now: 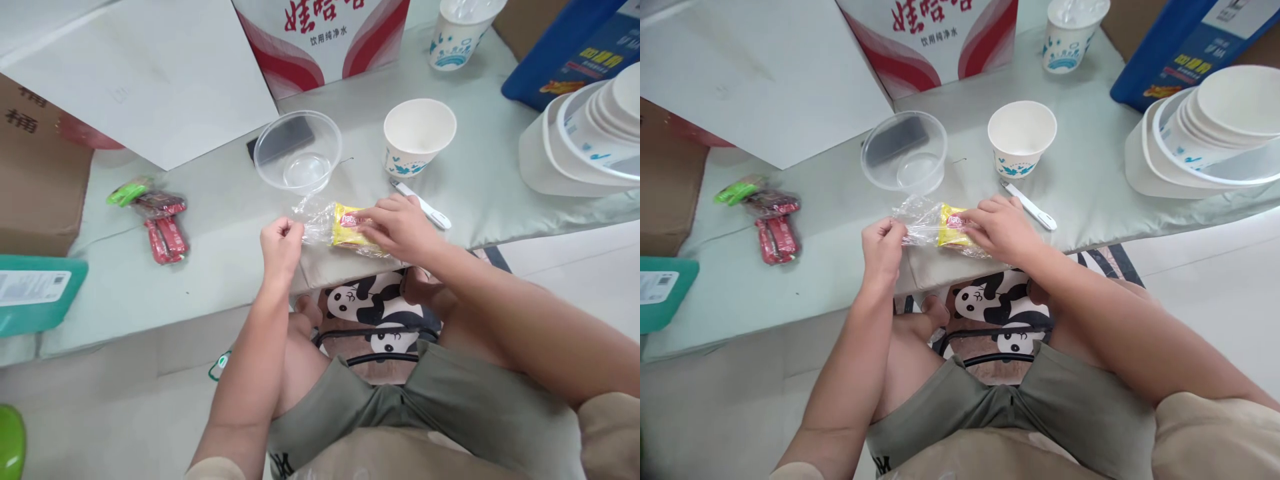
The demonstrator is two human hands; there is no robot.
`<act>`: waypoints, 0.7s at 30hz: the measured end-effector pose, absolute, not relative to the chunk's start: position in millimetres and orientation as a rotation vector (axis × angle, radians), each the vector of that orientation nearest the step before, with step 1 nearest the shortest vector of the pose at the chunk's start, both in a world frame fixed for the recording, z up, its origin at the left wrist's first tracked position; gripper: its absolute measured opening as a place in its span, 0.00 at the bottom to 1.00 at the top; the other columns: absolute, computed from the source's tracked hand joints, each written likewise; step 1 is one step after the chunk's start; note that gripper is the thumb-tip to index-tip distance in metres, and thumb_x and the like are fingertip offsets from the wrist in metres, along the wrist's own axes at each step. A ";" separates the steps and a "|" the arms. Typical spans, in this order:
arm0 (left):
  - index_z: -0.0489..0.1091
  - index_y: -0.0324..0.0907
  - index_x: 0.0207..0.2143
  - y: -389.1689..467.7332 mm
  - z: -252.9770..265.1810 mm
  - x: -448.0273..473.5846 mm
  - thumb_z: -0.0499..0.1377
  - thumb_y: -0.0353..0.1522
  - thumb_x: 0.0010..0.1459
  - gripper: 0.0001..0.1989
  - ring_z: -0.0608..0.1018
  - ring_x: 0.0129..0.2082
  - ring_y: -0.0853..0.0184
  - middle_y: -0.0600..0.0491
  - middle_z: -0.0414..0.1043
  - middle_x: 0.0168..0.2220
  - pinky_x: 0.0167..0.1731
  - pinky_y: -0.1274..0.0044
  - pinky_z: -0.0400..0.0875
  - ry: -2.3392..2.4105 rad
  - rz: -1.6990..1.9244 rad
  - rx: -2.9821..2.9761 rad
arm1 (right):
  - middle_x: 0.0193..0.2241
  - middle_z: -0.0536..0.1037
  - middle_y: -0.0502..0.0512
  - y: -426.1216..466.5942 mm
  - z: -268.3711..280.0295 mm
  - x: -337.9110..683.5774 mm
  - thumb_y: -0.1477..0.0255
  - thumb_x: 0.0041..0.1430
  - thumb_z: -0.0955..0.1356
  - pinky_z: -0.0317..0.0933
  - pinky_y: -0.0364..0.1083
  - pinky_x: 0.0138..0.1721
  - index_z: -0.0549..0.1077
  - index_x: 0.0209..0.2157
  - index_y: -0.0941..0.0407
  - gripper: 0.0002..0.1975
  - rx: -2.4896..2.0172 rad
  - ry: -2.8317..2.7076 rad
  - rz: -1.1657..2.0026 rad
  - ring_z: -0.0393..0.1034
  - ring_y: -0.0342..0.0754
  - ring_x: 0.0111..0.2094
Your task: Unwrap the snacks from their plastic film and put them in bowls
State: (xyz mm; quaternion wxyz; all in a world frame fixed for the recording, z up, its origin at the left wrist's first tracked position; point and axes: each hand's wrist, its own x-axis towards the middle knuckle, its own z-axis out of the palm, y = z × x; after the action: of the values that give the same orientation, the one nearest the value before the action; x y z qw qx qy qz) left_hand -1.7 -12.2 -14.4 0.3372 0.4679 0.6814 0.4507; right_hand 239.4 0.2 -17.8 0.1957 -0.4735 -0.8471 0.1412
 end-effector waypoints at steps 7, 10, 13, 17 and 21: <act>0.56 0.42 0.16 -11.3 -13.6 -4.7 0.56 0.29 0.46 0.10 0.58 0.22 0.73 0.59 0.53 0.18 0.23 0.77 0.50 1.790 1.100 1.160 | 0.31 0.76 0.57 -2.5 -12.7 257.6 0.67 0.67 0.63 0.58 0.54 0.42 0.77 0.37 0.52 0.12 -1.283 -2.230 0.434 0.68 0.54 0.38; 0.58 0.42 0.17 -9.5 -12.0 -8.4 0.56 0.29 0.46 0.10 0.59 0.22 0.72 0.59 0.54 0.18 0.22 0.77 0.50 1.837 1.101 1.161 | 0.36 0.76 0.59 -5.1 -4.2 269.4 0.69 0.63 0.63 0.63 0.56 0.45 0.76 0.36 0.51 0.09 -1.327 -2.064 0.437 0.70 0.56 0.42; 0.55 0.43 0.16 -11.1 -9.6 -16.9 0.55 0.29 0.46 0.11 0.58 0.21 0.73 0.59 0.51 0.17 0.22 0.77 0.49 1.898 1.117 1.149 | 0.38 0.76 0.59 -5.4 -3.3 288.1 0.72 0.58 0.64 0.64 0.58 0.48 0.74 0.31 0.51 0.07 -1.378 -1.991 0.393 0.71 0.58 0.44; 0.57 0.43 0.14 -18.3 -10.4 -34.8 0.55 0.28 0.45 0.10 0.59 0.20 0.72 0.59 0.53 0.15 0.21 0.77 0.50 1.952 1.048 1.056 | 0.38 0.76 0.60 -2.8 -12.4 311.9 0.71 0.56 0.66 0.62 0.60 0.47 0.74 0.27 0.53 0.05 -1.499 -2.061 0.199 0.71 0.59 0.43; 0.67 0.43 0.22 -22.5 -12.4 -50.1 0.59 0.30 0.47 0.03 0.67 0.23 0.69 0.57 0.66 0.21 0.24 0.77 0.60 2.083 1.116 1.080 | 0.40 0.76 0.62 -4.4 -9.6 315.9 0.68 0.60 0.65 0.61 0.61 0.47 0.75 0.32 0.53 0.08 -1.616 -1.978 0.041 0.70 0.61 0.46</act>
State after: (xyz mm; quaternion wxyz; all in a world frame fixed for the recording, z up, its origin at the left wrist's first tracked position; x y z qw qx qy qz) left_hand -50.1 -22.5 -12.4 0.2683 0.4003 0.7724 0.4137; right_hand 315.9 -4.4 -9.6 0.2894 -0.6056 -0.7411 0.0154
